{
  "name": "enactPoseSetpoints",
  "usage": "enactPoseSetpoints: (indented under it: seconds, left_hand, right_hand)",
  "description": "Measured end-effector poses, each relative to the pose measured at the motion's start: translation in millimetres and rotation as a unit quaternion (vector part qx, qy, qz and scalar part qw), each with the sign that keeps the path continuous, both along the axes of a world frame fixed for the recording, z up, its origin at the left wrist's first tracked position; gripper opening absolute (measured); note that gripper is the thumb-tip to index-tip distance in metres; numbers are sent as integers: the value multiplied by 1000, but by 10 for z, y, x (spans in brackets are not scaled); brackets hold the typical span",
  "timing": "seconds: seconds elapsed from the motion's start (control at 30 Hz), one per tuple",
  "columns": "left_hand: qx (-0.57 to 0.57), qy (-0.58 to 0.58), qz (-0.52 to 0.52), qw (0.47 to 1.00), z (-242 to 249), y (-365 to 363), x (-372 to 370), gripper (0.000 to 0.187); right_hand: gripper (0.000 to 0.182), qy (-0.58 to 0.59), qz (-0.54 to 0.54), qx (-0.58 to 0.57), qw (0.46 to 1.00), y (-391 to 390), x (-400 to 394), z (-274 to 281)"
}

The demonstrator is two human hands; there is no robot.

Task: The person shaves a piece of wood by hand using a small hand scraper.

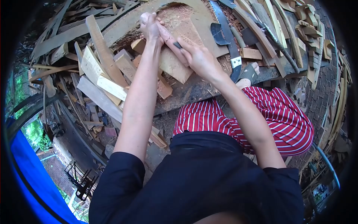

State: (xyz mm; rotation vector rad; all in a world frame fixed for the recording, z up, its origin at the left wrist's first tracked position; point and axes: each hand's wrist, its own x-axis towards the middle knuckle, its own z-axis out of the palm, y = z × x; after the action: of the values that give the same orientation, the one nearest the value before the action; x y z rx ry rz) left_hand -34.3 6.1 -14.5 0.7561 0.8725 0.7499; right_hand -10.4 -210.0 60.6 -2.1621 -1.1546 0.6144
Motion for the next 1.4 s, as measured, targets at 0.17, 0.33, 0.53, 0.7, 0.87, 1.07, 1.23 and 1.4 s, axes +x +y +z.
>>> enactPoseSetpoints:
  seconds: [0.17,0.33,0.53,0.7,0.87,1.07,1.23,1.4]
  left_hand:
    - [33,64,23,997,-21,17,96,19]
    - [29,63,22,997,55,-13,124,20]
    - [54,123,53,990,96,-52,180,22]
    - [88,217,66,970,-156,25,236,47]
    - [159,329,72,928,-264,169,320,49]
    - [209,347,108,908,-256,102,338,44]
    - [217,351,106,905,-268,72,289,47]
    - [222,311,106,918,-329,130,281,40]
  right_hand:
    - [45,-4,22,-81,996,-602,-85,198]
    - [45,-1,1,-16,1000,-691,-116,13]
    - [46,-55,-61,-27,996,-704,-285,-22]
    - [47,-111,-38,-53,992,-626,-196,16]
    - [48,-98,-37,-46,993,-580,-227,-2]
    - [47,-108,-37,-14,993,-607,-192,-24]
    - [44,-56,-59,47,996,-413,-143,-167]
    - [46,-57,-47,-19,997,-469,-184,-53]
